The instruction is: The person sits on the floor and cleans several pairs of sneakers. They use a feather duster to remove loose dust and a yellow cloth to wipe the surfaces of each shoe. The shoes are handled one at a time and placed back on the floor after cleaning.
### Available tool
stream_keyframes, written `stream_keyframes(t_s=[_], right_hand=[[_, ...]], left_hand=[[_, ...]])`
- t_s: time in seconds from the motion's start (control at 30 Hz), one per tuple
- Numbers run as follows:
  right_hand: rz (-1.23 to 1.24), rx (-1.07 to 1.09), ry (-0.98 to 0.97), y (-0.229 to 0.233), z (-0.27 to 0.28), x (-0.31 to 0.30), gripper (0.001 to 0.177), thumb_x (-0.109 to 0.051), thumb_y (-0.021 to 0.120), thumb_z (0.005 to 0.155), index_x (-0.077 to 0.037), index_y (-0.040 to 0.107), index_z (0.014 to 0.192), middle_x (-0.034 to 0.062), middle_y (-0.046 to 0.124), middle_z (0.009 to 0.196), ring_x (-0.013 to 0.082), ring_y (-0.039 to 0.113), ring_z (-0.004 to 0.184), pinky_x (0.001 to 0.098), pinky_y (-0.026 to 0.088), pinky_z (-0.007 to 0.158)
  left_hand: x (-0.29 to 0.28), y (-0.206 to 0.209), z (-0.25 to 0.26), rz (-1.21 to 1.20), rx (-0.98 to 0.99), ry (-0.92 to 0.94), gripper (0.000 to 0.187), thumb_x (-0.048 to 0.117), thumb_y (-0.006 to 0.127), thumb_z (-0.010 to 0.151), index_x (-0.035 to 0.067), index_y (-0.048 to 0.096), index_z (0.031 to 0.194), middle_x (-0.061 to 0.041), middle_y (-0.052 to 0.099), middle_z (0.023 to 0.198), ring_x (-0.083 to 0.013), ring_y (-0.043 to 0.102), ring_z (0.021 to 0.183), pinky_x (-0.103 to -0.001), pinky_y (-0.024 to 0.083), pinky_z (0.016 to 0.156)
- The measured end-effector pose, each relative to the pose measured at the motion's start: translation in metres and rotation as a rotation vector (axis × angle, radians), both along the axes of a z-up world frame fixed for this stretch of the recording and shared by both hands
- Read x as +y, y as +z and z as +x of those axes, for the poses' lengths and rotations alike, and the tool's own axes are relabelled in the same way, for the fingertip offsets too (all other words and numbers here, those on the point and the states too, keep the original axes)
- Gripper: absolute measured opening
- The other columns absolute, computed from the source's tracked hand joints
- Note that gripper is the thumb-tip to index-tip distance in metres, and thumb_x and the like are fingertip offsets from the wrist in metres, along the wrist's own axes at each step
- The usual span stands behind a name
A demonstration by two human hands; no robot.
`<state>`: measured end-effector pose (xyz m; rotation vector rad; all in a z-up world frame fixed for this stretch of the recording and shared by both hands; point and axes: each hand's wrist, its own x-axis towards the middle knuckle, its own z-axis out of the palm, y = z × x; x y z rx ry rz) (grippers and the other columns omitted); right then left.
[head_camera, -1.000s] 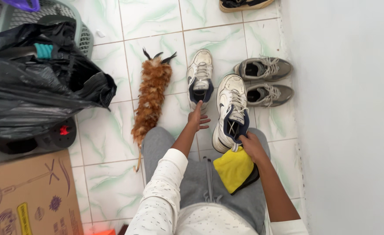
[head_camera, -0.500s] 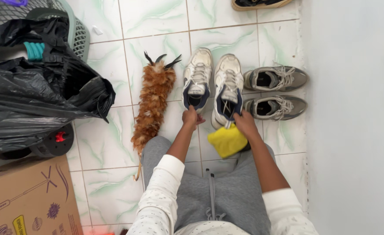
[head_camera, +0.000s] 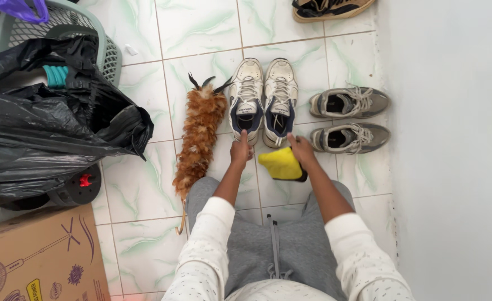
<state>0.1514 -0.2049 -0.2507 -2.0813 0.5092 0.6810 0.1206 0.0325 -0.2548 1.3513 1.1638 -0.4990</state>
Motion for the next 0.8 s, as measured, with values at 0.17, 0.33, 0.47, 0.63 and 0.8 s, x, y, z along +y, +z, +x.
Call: stream_keyframes(t_s=[0.17,0.33,0.47,0.63,0.8], right_hand=[[0.234,0.2,-0.325,0.035,-0.111,-0.014,0.065,-0.056,0.055,0.099,0.002,0.067,0.128,0.0173,0.07,0.126,0.0268,0.064,0.116,0.0375,0.048,0.1],[0.643,0.393,-0.699,0.072,-0.205,-0.024,0.064,-0.056,0.05,0.101,-0.001,0.063,0.132,0.0143,0.068,0.127,0.0257,0.065,0.116,0.0414,0.053,0.099],[0.794,0.338,-0.772,0.07,-0.211,-0.034,0.067,-0.06,0.045,0.101,-0.003,0.061,0.132,0.0123,0.068,0.124,0.0257,0.066,0.113,0.0426,0.053,0.098],[0.904,0.284,-0.687,0.059,-0.176,-0.035,0.055,-0.05,0.053,0.101,-0.005,0.057,0.131,0.0104,0.069,0.116,0.0245,0.068,0.103,0.0422,0.054,0.088],[0.391,0.168,-0.441,0.053,-0.164,-0.019,0.066,-0.018,0.071,0.084,-0.008,0.042,0.142,0.0187,0.065,0.117,0.0326,0.069,0.102,0.0448,0.055,0.083]], left_hand=[[-0.023,0.024,-0.102,0.227,-0.363,-0.448,0.054,0.046,0.045,0.108,-0.002,0.07,0.11,-0.017,0.069,0.108,-0.0299,0.063,0.104,-0.04,0.047,0.095],[-0.051,0.052,-0.201,-0.413,-0.461,-0.294,0.052,0.045,0.044,0.108,0.0,0.064,0.126,-0.01,0.069,0.117,-0.02,0.062,0.109,-0.033,0.048,0.099],[-0.043,0.07,-0.22,-0.596,-0.588,-0.248,0.058,0.049,0.045,0.106,0.0,0.06,0.134,-0.008,0.069,0.123,-0.0177,0.064,0.114,-0.03,0.05,0.101],[-0.037,0.086,-0.191,-0.149,-0.595,-0.537,0.049,0.025,0.072,0.089,0.003,0.059,0.131,-0.008,0.071,0.117,-0.0174,0.066,0.107,-0.034,0.053,0.094],[-0.052,0.076,-0.17,0.095,-0.475,-0.344,0.036,0.023,0.069,0.093,0.001,0.062,0.121,-0.012,0.073,0.109,-0.0232,0.069,0.099,-0.037,0.054,0.088]])
